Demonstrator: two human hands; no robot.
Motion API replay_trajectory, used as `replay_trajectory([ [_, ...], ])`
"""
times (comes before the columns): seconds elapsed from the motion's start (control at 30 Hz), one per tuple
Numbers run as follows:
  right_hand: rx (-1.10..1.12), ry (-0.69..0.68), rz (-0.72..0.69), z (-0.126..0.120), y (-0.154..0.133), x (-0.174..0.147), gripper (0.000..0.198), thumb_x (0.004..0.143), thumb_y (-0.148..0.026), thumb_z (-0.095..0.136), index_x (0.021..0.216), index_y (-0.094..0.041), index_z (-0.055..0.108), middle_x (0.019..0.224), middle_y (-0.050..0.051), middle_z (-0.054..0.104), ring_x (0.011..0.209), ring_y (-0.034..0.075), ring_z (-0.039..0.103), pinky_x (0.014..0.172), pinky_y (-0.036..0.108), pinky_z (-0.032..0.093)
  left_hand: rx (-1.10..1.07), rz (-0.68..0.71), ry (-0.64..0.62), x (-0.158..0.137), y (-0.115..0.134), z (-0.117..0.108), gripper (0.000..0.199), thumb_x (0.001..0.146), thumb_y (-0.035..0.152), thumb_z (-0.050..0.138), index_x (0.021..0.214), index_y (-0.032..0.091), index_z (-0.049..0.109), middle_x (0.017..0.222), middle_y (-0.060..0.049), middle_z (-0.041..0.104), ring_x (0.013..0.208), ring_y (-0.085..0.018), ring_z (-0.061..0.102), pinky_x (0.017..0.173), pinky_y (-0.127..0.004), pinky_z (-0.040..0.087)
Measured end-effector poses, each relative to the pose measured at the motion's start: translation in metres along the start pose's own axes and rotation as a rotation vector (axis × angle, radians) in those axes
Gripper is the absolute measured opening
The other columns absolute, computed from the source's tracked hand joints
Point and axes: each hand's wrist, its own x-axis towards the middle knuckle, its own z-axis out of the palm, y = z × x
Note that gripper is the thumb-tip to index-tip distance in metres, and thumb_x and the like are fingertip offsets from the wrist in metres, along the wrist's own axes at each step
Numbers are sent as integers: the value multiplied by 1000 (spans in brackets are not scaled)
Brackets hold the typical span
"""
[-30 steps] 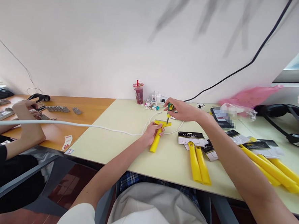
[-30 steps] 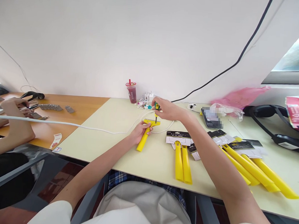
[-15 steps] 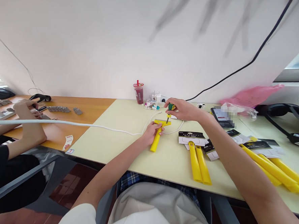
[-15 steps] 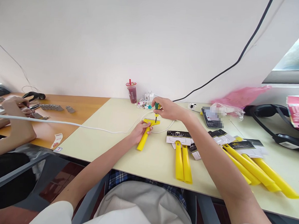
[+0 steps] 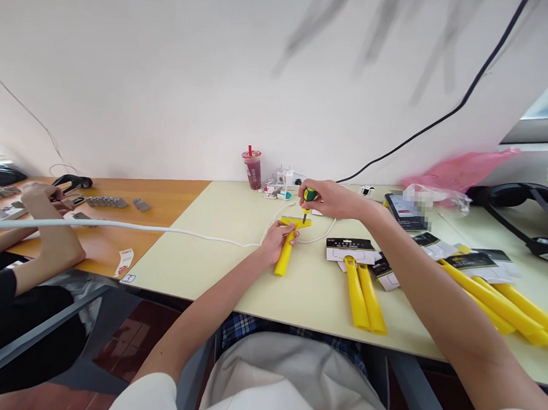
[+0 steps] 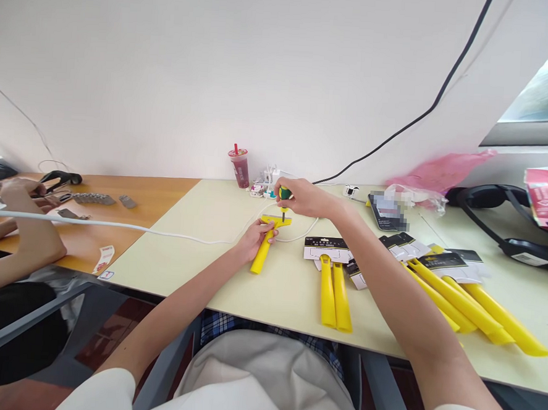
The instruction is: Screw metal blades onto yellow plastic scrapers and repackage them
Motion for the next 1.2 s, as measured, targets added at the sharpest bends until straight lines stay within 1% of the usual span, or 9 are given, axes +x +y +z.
replay_trajectory([
  [0.17, -39, 79, 7, 4, 2, 5, 30, 94, -55, 77, 103, -30, 64, 90, 2, 78, 84, 25, 70, 78, 37, 51, 3, -11, -25, -2, 1, 0, 39, 91, 3, 83, 101, 22, 50, 96, -2, 66, 68, -11, 66, 52, -23, 40],
  [0.3, -78, 127, 16, 4, 4, 5, 61, 87, -84, 76, 89, -29, 50, 77, 1, 67, 75, 23, 58, 71, 36, 46, 0, -15, -26, -2, 0, 2, 40, 90, 3, 83, 100, 22, 49, 98, -3, 67, 69, -11, 66, 52, -22, 39],
  [0.37, -111, 152, 14, 5, 6, 6, 68, 84, -90, 76, 86, -29, 46, 72, 0, 63, 71, 22, 54, 68, 36, 43, 6, -16, -23, -2, -1, 2, 40, 89, 4, 84, 100, 22, 50, 99, -3, 67, 68, -11, 66, 52, -22, 38],
  [0.53, -222, 208, 64, 13, 9, 8, 54, 93, -78, 75, 88, -29, 53, 67, 2, 64, 66, 25, 57, 71, 38, 42, 19, 2, -48, -4, 0, 4, 38, 90, 7, 85, 99, 21, 52, 99, -3, 68, 70, -12, 66, 53, -22, 39],
  [0.73, -19, 262, -133, 14, -7, 6, 34, 102, -55, 69, 122, -28, 64, 114, 8, 80, 95, 28, 71, 91, 42, 51, 7, -10, -81, -8, 5, 5, 37, 90, 6, 84, 97, 21, 51, 98, -3, 67, 69, -11, 66, 53, -23, 40],
  [0.87, 88, 187, -174, 10, -13, 3, 21, 103, -43, 62, 116, -28, 68, 124, 11, 80, 109, 29, 72, 91, 42, 54, -15, -5, -76, -6, 4, 4, 34, 91, 4, 82, 97, 20, 52, 98, -4, 67, 68, -11, 65, 52, -23, 38],
  [1.0, 159, 15, -164, 3, -9, 0, 43, 90, -32, 65, 133, -31, 69, 146, 10, 74, 125, 32, 69, 87, 42, 56, -16, -25, -46, -3, 1, 2, 37, 90, 4, 84, 98, 20, 52, 100, -5, 69, 69, -11, 66, 52, -23, 38],
  [1.1, 216, -87, -110, -1, -6, -1, 38, 91, -33, 68, 129, -29, 71, 140, 9, 78, 110, 28, 71, 88, 41, 55, -16, -25, -30, -1, -1, 0, 36, 91, 4, 83, 99, 20, 52, 102, -6, 70, 69, -11, 66, 52, -23, 39],
  [1.2, 259, -88, -69, -1, -6, -1, 27, 94, -40, 72, 119, -27, 72, 126, 6, 81, 88, 21, 65, 84, 39, 52, -18, -12, -21, -1, -1, 0, 33, 91, 3, 81, 99, 20, 53, 100, -5, 69, 68, -11, 66, 51, -22, 40],
])
